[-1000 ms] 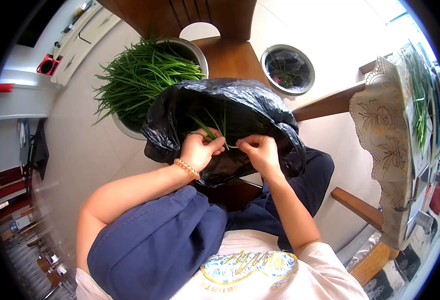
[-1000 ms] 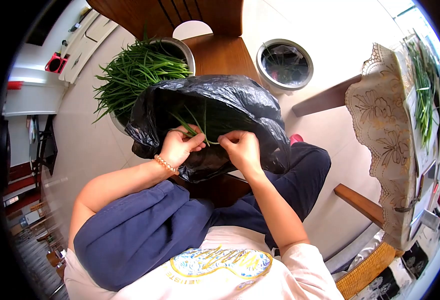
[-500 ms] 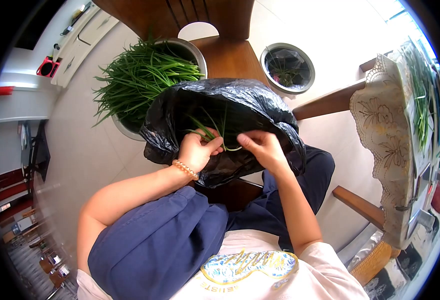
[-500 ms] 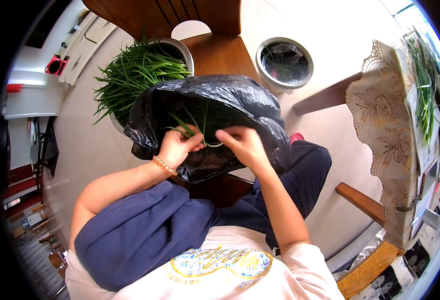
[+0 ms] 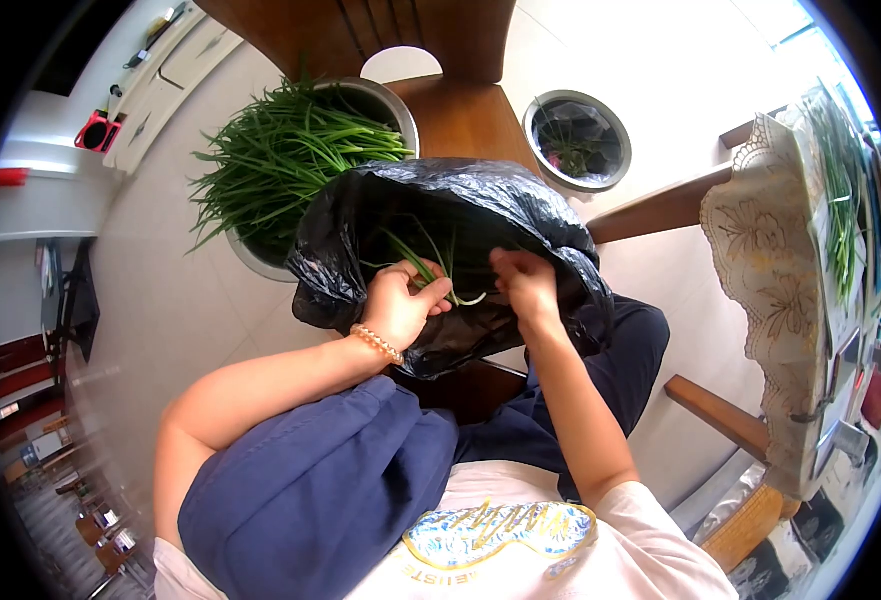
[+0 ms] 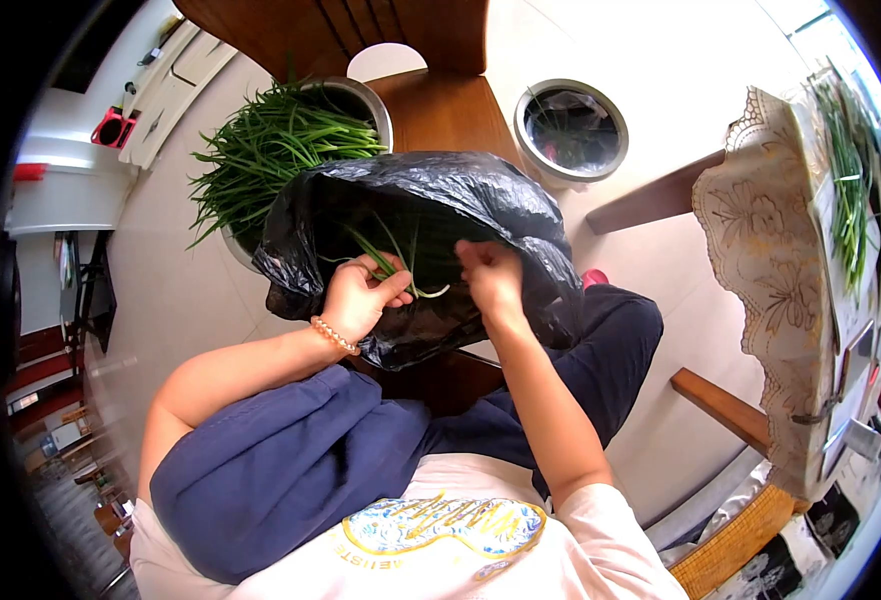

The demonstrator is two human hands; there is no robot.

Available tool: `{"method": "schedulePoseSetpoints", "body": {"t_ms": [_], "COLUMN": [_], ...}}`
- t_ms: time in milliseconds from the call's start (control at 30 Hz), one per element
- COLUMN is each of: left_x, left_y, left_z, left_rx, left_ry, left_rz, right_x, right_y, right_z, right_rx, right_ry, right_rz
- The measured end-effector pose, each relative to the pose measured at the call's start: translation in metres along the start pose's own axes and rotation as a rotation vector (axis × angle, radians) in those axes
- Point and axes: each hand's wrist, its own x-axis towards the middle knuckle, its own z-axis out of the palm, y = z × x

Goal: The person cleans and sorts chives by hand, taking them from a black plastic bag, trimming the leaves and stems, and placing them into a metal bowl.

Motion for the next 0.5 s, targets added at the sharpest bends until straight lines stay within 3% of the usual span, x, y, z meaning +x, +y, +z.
{"method": "schedulePoseSetpoints", "body": {"t_ms": [167, 233, 267, 367, 500], "left_x": [0.0, 0.0, 0.0, 0.0, 0.001], "left_y": [0.001, -0.001, -0.002, -0.001, -0.002], "left_z": [-0.006, -0.003, -0.003, -0.003, -0.002], "left_rx": [0.033, 0.003, -0.027, 0.003, 0.01], "left_ry": [-0.016, -0.003, 0.011, 0.002, -0.006], "left_rz": [-0.037, -0.025, -0.013, 0.001, -0.014], "right_x": [0.005, 0.003, 0.001, -0.022, -0.025], "right_y": [-0.009, -0.005, -0.004, -0.036, -0.03], "right_z": [-0.02, -0.02, -0.022, -0.02, -0.016], "right_rx": [-0.255, -0.404, -0.404, -0.31, -0.494], "right_ry": [0.04, 0.049, 0.047, -0.398, -0.478], "right_rz": [0.048, -0.376, -0.378, -0.153, -0.173]}}
